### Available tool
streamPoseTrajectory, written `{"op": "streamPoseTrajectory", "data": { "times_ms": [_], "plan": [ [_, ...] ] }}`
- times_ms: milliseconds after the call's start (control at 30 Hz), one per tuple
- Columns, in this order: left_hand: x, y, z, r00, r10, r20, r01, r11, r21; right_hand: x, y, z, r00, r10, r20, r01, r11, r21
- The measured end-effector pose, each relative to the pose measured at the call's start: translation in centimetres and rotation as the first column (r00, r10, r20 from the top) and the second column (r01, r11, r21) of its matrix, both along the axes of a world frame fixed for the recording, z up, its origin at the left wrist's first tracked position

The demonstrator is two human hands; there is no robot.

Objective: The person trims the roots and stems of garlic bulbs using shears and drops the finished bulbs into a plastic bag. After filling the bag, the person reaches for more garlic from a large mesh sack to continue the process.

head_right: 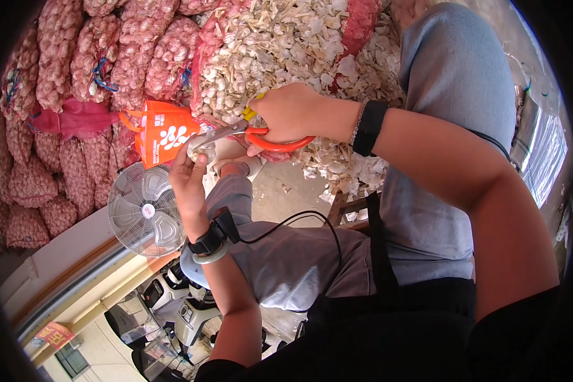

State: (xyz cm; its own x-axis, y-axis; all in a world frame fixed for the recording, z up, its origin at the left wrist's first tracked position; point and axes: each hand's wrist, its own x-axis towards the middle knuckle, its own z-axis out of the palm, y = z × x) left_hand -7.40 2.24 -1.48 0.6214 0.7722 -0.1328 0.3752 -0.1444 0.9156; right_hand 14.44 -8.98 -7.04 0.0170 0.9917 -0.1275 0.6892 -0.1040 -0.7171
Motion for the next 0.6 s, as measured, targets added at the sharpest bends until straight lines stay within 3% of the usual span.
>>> {"op": "streamPoseTrajectory", "data": {
  "times_ms": [100, 200, 267, 367, 600],
  "plan": [
    [-0.1, -0.1, 0.3, 0.999, 0.021, -0.030, -0.022, 1.000, -0.011, -0.1, 0.1, -0.2, 1.000, 0.022, 0.005, -0.022, 0.999, -0.043],
    [0.2, -0.3, 0.5, 0.999, 0.041, -0.024, -0.043, 0.997, -0.059, -0.2, -0.2, -0.5, 1.000, -0.005, 0.001, 0.005, 0.999, 0.045],
    [-0.1, 0.0, 0.3, 0.999, 0.027, -0.024, -0.028, 0.999, -0.039, -0.5, -0.1, -1.3, 0.973, -0.131, 0.191, 0.063, 0.944, 0.324],
    [-0.2, 0.2, 0.3, 0.999, 0.003, -0.041, -0.003, 1.000, -0.004, -0.6, 0.0, -1.9, 0.947, -0.200, 0.251, 0.079, 0.904, 0.420],
    [0.1, -0.1, 0.9, 0.993, -0.013, -0.120, 0.020, 0.998, 0.061, -0.4, 0.0, -1.9, 0.940, -0.223, 0.259, 0.076, 0.876, 0.475]
  ]
}}
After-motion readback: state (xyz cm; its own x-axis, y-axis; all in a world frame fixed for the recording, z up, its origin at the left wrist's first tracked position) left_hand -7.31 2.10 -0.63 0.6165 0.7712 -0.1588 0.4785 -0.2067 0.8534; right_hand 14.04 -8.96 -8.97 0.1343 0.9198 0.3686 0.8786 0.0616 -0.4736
